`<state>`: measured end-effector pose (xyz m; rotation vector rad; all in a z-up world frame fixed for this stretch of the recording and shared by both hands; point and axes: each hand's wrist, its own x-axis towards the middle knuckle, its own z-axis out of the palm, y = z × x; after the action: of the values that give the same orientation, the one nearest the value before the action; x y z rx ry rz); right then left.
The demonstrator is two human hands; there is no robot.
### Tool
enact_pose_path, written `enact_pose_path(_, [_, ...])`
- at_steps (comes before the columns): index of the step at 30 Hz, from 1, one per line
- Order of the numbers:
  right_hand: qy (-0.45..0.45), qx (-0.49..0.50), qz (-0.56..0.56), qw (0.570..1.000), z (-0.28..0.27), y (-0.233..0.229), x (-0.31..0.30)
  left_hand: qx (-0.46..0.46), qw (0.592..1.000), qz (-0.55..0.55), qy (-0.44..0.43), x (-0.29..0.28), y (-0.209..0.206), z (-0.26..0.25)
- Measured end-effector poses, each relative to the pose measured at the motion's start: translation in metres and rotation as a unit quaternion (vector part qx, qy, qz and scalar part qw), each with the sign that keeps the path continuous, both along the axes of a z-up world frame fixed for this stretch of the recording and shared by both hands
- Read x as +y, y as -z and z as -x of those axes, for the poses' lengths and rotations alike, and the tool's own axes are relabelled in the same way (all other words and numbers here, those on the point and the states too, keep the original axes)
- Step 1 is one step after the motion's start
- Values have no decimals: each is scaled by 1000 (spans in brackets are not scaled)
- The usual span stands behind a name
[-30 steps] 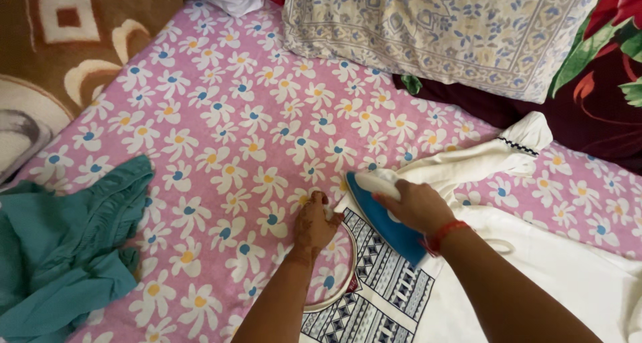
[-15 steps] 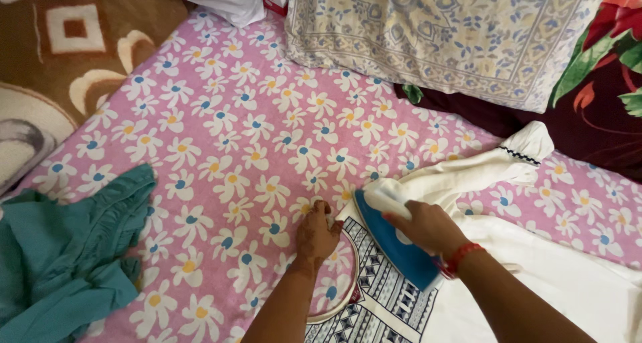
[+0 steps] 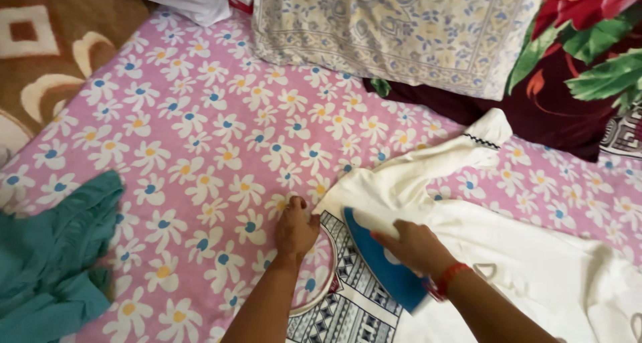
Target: The person irons a white long-sleeved top with black embroidery on a bed. They smooth the fabric with one hand while moving the iron with the other, then flip the garment to iron the back.
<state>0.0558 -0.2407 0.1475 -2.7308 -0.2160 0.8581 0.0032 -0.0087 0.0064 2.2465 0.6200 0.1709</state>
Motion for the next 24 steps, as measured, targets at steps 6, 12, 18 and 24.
enact_pose_path(6, [64, -3, 65, 996, 40, -3, -48, -93, 935, -313, 138, -59, -1, 4])
enact_pose_path(12, [108, -84, 71, 988, 46, 24, -83, -3, 932, -187, 309, -85, -22, 2])
enact_pose_path(18, [345, -37, -57, 936, 6, 21, -67, 81, 912, -236, 326, -87, -43, -4])
enact_pose_path(24, [345, -42, -72, 935, -39, 10, -48, 158, 900, -204, 353, -86, -53, -8])
